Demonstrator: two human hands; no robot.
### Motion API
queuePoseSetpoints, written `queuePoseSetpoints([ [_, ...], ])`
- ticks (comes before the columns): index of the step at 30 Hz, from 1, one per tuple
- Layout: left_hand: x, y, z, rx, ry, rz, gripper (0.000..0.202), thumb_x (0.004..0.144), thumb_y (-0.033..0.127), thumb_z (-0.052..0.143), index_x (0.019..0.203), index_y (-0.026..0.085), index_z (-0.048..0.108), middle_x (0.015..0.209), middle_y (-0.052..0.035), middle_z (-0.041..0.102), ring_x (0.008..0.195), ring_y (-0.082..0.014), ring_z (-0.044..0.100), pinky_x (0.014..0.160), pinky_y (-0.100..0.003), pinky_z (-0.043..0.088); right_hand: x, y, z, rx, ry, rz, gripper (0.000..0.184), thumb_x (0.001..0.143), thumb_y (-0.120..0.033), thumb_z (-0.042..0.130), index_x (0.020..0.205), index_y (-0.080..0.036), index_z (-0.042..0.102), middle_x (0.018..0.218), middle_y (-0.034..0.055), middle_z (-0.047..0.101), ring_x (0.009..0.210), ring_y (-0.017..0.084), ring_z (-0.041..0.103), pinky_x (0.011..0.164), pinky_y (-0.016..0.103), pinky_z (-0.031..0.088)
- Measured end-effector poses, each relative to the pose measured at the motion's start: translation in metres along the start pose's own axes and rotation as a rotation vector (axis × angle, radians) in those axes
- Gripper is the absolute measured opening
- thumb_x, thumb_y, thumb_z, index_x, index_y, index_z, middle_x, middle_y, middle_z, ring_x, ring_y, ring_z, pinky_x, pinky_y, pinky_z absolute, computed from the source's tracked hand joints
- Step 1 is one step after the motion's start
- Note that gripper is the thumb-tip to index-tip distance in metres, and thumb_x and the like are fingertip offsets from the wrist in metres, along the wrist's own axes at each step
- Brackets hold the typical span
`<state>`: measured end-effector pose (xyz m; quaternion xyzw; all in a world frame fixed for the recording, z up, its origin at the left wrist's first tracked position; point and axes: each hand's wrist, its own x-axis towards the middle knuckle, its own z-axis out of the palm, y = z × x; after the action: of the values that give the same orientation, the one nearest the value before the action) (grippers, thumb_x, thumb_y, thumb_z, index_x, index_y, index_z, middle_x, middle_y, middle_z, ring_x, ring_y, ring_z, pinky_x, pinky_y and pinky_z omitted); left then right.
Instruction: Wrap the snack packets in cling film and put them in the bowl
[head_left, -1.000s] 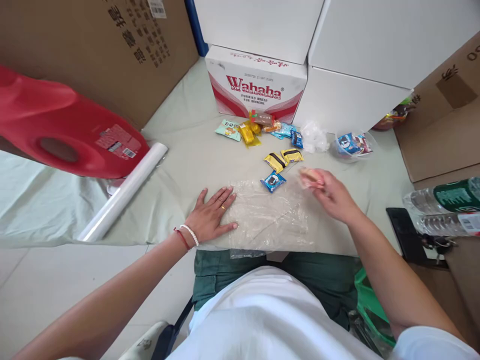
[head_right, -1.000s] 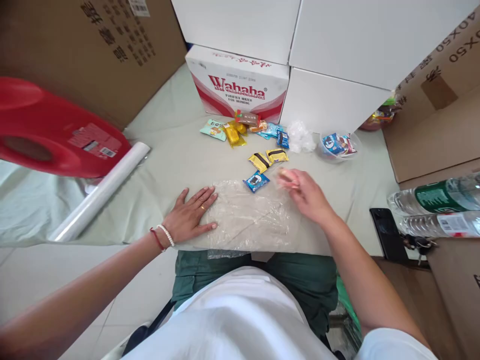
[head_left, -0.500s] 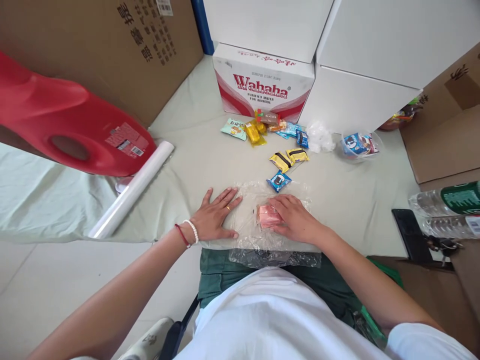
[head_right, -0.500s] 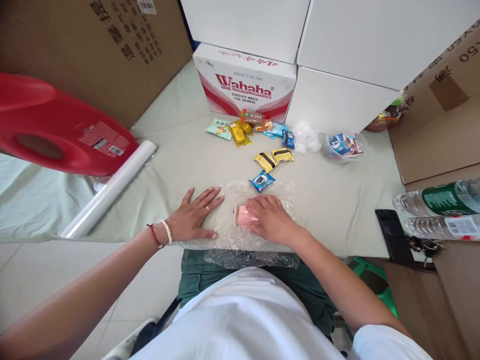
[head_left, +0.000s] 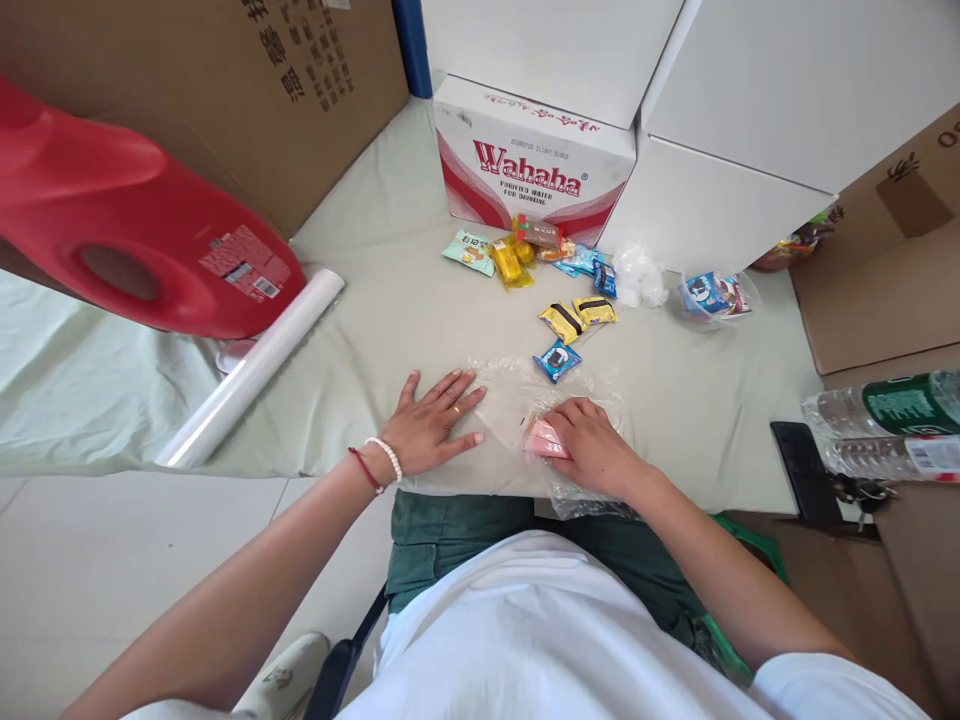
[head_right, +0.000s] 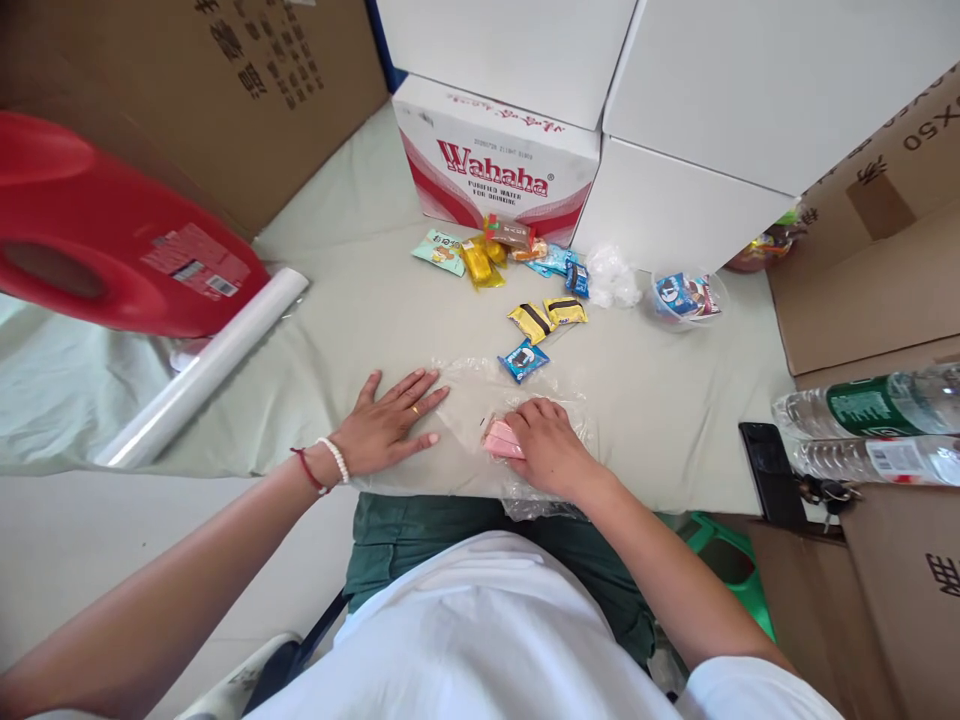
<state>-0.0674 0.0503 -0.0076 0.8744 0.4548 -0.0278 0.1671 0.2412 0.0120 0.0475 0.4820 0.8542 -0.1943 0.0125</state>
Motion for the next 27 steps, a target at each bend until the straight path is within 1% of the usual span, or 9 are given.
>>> queuePoseSetpoints([
  [4, 0.001, 0.006, 0.0, 0.018, -0.028, -0.031, 0.102, 0.084, 0.082, 0.05, 0.166, 0.029, 0.021, 0.175, -0.0127, 0.012, 0.16, -0.0379, 0.016, 0.118, -0.074, -0.016, -0.015, 0.01, 0.0, 0.014, -0.018, 0.03, 0.042, 0.085, -0.021, 0.068, 0.126, -0.016, 0.061, 0.127, 0.0146, 0.059, 0.122, 0.03, 0.045, 0.105, 0.046, 0.04],
  [8, -0.003, -0.002, -0.001, -0.047, -0.04, 0.008, 0.1, 0.083, 0.076, 0.056, 0.164, 0.026, 0.027, 0.175, -0.0134, 0.014, 0.16, -0.0409, 0.013, 0.119, -0.077, -0.005, -0.029, 0.016, 0.001, 0.015, 0.012, 0.042, 0.048, 0.084, -0.017, 0.065, 0.131, -0.017, 0.059, 0.123, 0.0131, 0.058, 0.119, 0.03, 0.046, 0.104, 0.044, 0.041],
  [10, -0.007, -0.003, -0.003, -0.107, 0.068, 0.013, 0.084, 0.089, 0.066, 0.054, 0.16, 0.026, 0.037, 0.174, -0.0121, 0.02, 0.161, -0.0406, 0.011, 0.122, -0.074, 0.006, -0.033, 0.014, 0.002, -0.03, 0.048, 0.041, 0.051, 0.084, -0.017, 0.064, 0.135, -0.016, 0.058, 0.121, 0.0141, 0.057, 0.118, 0.031, 0.046, 0.105, 0.046, 0.04],
  [12, -0.01, 0.004, -0.007, -0.143, 0.273, 0.009, 0.062, 0.092, 0.048, 0.052, 0.15, 0.027, 0.052, 0.17, -0.0097, 0.032, 0.161, -0.0382, 0.013, 0.124, -0.069, 0.013, -0.034, 0.011, 0.004, -0.093, 0.076, 0.027, 0.054, 0.083, -0.017, 0.064, 0.137, -0.014, 0.058, 0.119, 0.0152, 0.057, 0.117, 0.032, 0.045, 0.108, 0.049, 0.038],
  [15, -0.003, 0.032, -0.017, -0.158, 0.471, 0.15, 0.053, 0.086, 0.022, 0.05, 0.137, 0.028, 0.062, 0.155, -0.0065, 0.055, 0.154, -0.0295, 0.033, 0.126, -0.058, 0.021, -0.032, 0.005, 0.005, -0.155, 0.086, 0.0, 0.054, 0.082, -0.017, 0.065, 0.135, -0.012, 0.059, 0.118, 0.0167, 0.057, 0.119, 0.033, 0.045, 0.111, 0.051, 0.036],
  [18, 0.021, 0.065, -0.024, -0.191, 0.374, 0.364, 0.072, 0.078, 0.011, 0.049, 0.15, 0.022, 0.049, 0.149, -0.0091, 0.059, 0.146, -0.0239, 0.045, 0.126, -0.05, 0.026, -0.029, 0.002, 0.004, -0.168, 0.086, -0.006, 0.052, 0.082, -0.016, 0.065, 0.133, -0.012, 0.06, 0.122, 0.018, 0.057, 0.124, 0.034, 0.043, 0.113, 0.053, 0.034],
  [21, 0.048, 0.082, -0.024, -0.189, 0.248, 0.397, 0.081, 0.071, 0.008, 0.053, 0.151, 0.014, 0.046, 0.145, -0.0138, 0.062, 0.144, -0.0278, 0.046, 0.128, -0.055, 0.019, -0.029, 0.003, 0.005, -0.166, 0.083, -0.005, 0.053, 0.082, -0.016, 0.066, 0.135, -0.013, 0.059, 0.124, 0.0185, 0.057, 0.127, 0.034, 0.043, 0.115, 0.054, 0.032],
  [24, 0.059, 0.078, -0.024, -0.205, 0.165, 0.419, 0.063, 0.071, 0.007, 0.052, 0.132, 0.018, 0.064, 0.113, -0.0099, 0.073, 0.127, -0.027, 0.057, 0.127, -0.056, 0.02, -0.032, 0.007, 0.01, -0.131, 0.093, 0.006, 0.059, 0.083, -0.018, 0.067, 0.14, -0.012, 0.056, 0.125, 0.0184, 0.057, 0.129, 0.034, 0.043, 0.115, 0.054, 0.032],
  [27, 0.048, 0.062, -0.03, -0.322, 0.14, 0.463, 0.038, 0.073, 0.011, 0.052, 0.102, 0.022, 0.073, 0.092, -0.0066, 0.07, 0.106, -0.0244, 0.062, 0.119, -0.052, 0.033, -0.036, 0.012, 0.016, -0.055, 0.117, 0.028, 0.061, 0.083, -0.019, 0.066, 0.143, -0.014, 0.054, 0.127, 0.0177, 0.057, 0.128, 0.033, 0.043, 0.113, 0.052, 0.035],
])
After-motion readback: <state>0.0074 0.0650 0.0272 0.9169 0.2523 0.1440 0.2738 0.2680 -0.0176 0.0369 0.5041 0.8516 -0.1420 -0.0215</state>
